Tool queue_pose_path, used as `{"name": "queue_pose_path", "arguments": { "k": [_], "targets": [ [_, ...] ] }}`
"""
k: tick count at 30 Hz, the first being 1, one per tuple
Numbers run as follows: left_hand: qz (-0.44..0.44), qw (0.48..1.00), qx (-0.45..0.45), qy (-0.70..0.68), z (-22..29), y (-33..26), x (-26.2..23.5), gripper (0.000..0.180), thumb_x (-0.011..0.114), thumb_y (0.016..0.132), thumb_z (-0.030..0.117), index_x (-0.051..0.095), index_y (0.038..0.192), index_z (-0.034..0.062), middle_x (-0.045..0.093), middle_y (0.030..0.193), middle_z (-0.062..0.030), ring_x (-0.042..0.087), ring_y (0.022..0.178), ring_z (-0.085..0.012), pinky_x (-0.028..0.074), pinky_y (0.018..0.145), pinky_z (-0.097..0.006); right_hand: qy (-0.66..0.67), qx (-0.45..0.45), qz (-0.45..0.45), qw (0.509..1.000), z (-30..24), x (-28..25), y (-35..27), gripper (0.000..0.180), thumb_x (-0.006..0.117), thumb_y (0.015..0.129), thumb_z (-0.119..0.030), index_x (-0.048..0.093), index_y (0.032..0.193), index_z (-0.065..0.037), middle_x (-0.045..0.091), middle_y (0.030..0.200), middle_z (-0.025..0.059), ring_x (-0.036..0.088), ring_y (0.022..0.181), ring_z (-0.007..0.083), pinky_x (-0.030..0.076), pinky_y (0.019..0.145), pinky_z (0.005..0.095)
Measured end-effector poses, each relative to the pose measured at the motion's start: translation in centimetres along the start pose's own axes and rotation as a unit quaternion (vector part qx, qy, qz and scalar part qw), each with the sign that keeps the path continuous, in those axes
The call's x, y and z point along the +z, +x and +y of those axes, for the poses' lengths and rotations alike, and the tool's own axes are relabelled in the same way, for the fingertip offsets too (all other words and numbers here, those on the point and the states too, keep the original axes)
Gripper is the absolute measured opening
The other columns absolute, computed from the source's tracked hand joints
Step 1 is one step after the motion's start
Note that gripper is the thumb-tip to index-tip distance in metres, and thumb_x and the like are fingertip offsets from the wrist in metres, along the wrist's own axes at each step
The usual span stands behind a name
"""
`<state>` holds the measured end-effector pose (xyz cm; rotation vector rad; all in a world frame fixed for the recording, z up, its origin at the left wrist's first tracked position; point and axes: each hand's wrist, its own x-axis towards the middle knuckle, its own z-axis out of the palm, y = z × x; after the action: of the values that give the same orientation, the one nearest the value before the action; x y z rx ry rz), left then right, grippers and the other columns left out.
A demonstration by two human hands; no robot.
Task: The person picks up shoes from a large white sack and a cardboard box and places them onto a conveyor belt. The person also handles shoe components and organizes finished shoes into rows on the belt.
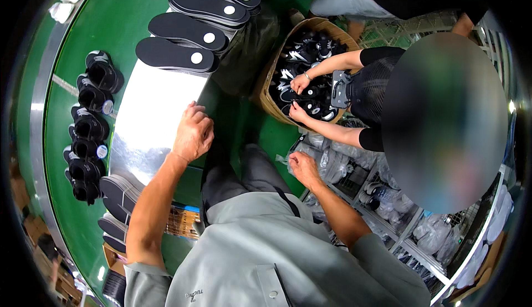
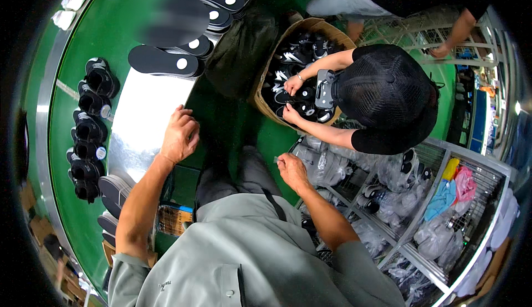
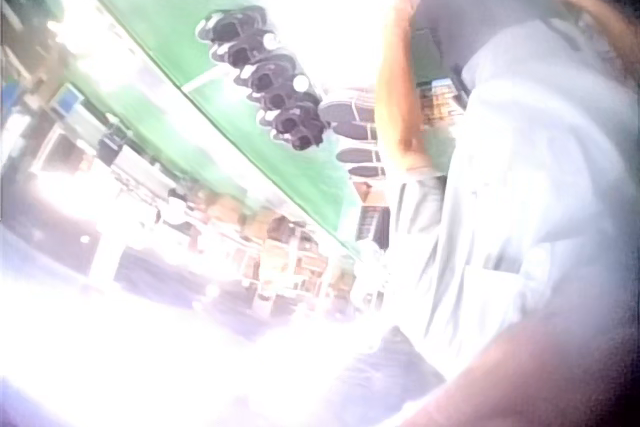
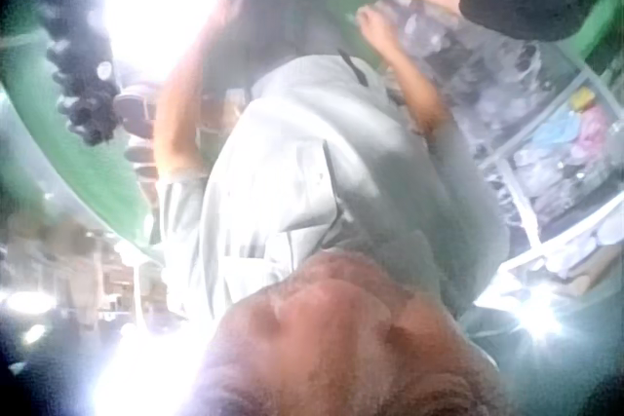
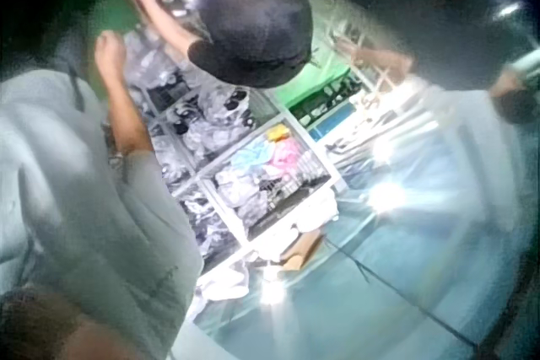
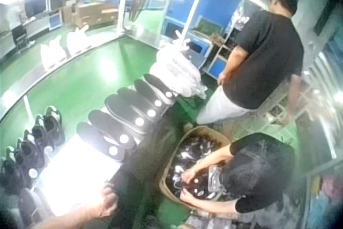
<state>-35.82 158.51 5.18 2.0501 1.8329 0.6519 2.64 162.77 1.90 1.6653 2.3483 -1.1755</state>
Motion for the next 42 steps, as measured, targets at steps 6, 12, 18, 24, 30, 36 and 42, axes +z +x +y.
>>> {"name": "queue_pose_path", "arguments": {
  "k": [6, 12, 18, 24, 30, 36, 42],
  "targets": [
    [0.161, 0.964, -0.194, 0.079, 3.8, -4.8, -0.7, 0.029, 0.067, 0.077, 0.006, 0.062, 0.106, 0.003, 0.058, 0.11, -0.0172, 0.053, 0.11, -0.038, 0.041, 0.098, -0.05, 0.031, -0.01, -0.053, 0.998, 3.3, -1.0, -0.5, 0.013, 0.064, 0.085, -0.009, 0.063, 0.094, 0.0, 0.066, 0.088, 0.0176, 0.065, 0.083, 0.0361, 0.053, 0.074, 0.0439],
    [0.029, 0.903, -0.359, 0.232, 0.6, -8.8, 0.8, 0.073, 0.07, 0.083, 0.034, 0.04, 0.145, 0.0098, 0.035, 0.149, -0.0209, 0.03, 0.14, -0.0403, 0.021, 0.116, -0.054, -0.104, -0.052, 0.072, 0.991, 5.4, -3.7, 3.3, 0.011, 0.062, 0.083, -0.007, 0.064, 0.094, -0.003, 0.063, 0.095, 0.018, 0.058, 0.097, 0.0384, 0.046, 0.085, 0.0494],
    [0.057, 0.901, -0.342, 0.261, -0.2, -9.4, 2.6, 0.085, 0.069, 0.076, 0.027, 0.032, 0.151, 0.0134, 0.028, 0.155, -0.019, 0.023, 0.145, -0.0381, 0.015, 0.118, -0.053, -0.253, -0.077, 0.084, 0.961, 6.3, -6.0, 13.0, 0.022, 0.055, 0.084, -0.01, 0.065, 0.102, -0.002, 0.063, 0.101, 0.0179, 0.056, 0.098, 0.0378, 0.046, 0.088, 0.0458],
    [0.047, 0.903, -0.343, 0.254, -0.2, -9.2, 2.7, 0.087, 0.069, 0.075, 0.022, 0.029, 0.152, 0.0115, 0.025, 0.157, -0.0184, 0.02, 0.147, -0.0365, 0.013, 0.12, -0.051, -0.337, -0.083, -0.002, 0.938, 11.5, -4.3, 20.4, 0.038, 0.068, 0.077, -0.011, 0.064, 0.114, -0.006, 0.062, 0.111, 0.0099, 0.053, 0.106, 0.033, 0.045, 0.09, 0.0454],
    [0.062, 0.904, -0.334, 0.259, -0.4, -8.6, 2.7, 0.09, 0.073, 0.069, 0.024, 0.035, 0.149, 0.011, 0.029, 0.155, -0.019, 0.024, 0.145, -0.0365, 0.014, 0.119, -0.052, -0.518, -0.056, -0.062, 0.851, 12.8, -3.3, 23.1, 0.033, 0.074, 0.075, -0.027, 0.071, 0.103, -0.011, 0.066, 0.109, 0.0063, 0.052, 0.109, 0.0292, 0.044, 0.086, 0.0399],
    [0.09, 0.91, -0.349, 0.206, -0.5, -10.5, 3.8, 0.084, 0.074, 0.064, 0.016, 0.042, 0.141, 0.0049, 0.033, 0.148, -0.0256, 0.029, 0.138, -0.0458, 0.022, 0.116, -0.056, -0.602, -0.07, -0.119, 0.787, 9.3, -3.6, 25.2, 0.013, 0.062, 0.083, -0.019, 0.075, 0.081, -0.019, 0.071, 0.084, -0.0007, 0.065, 0.087, 0.0214, 0.046, 0.075, 0.0358],
    [-0.015, 0.89, -0.422, 0.172, 1.6, -10.6, 0.8, 0.085, 0.069, 0.072, 0.027, 0.033, 0.149, 0.0125, 0.026, 0.154, -0.0228, 0.023, 0.144, -0.0403, 0.017, 0.118, -0.057, -0.46, -0.166, -0.04, 0.871, 3.5, -8.9, 15.7, 0.012, 0.068, 0.07, -0.016, 0.071, 0.078, -0.007, 0.068, 0.085, 0.0135, 0.06, 0.093, 0.036, 0.048, 0.079, 0.0465]
  ]
}}
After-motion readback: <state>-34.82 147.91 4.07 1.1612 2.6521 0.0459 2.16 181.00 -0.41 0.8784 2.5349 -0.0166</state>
